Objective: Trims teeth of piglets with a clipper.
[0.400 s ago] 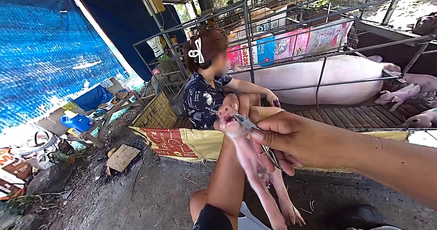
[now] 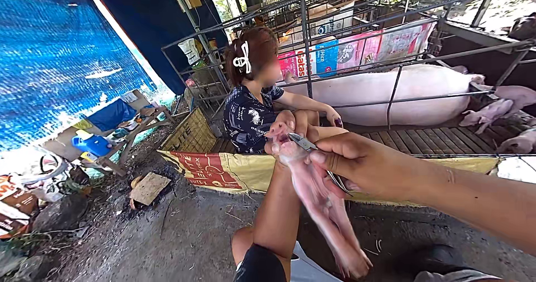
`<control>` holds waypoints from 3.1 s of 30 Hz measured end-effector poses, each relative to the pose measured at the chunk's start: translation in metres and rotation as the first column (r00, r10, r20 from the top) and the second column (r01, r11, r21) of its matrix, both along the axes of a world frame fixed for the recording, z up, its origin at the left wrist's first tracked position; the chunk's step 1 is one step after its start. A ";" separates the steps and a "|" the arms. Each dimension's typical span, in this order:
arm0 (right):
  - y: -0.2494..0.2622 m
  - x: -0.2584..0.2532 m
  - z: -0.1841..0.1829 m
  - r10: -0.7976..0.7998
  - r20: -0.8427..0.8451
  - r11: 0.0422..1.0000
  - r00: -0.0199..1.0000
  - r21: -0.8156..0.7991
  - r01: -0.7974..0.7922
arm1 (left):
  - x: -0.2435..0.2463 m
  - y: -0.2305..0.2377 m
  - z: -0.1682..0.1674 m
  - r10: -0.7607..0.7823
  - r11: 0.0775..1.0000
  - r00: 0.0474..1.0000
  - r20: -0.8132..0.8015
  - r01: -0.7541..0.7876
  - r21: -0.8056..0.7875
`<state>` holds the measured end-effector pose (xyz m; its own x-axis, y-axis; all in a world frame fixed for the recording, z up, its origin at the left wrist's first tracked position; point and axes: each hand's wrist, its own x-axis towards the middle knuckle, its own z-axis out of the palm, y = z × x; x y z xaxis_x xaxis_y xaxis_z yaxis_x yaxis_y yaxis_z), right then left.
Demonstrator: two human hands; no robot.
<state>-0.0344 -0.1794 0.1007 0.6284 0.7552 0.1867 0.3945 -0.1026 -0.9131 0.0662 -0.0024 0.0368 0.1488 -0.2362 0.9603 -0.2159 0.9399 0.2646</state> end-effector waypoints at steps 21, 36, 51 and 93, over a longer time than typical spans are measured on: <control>-0.092 0.020 -0.074 -0.181 -0.039 0.878 0.983 -0.456 0.144 | -0.062 0.009 -0.149 0.974 0.068 0.103 0.202 -0.983 0.172; -0.072 0.038 -0.152 -0.036 -0.134 0.707 0.990 -0.704 -0.070 | -0.102 0.037 -0.225 0.856 0.100 0.299 0.421 -0.896 0.432; -0.061 0.049 -0.154 -0.032 -0.417 0.742 0.908 -0.619 -0.258 | -0.094 0.031 -0.236 0.849 0.188 0.357 0.390 -0.893 0.409; -0.091 0.021 -0.171 -0.078 -0.679 0.906 0.730 -0.354 -0.232 | -0.113 0.023 -0.223 0.823 0.186 0.349 0.448 -0.911 0.369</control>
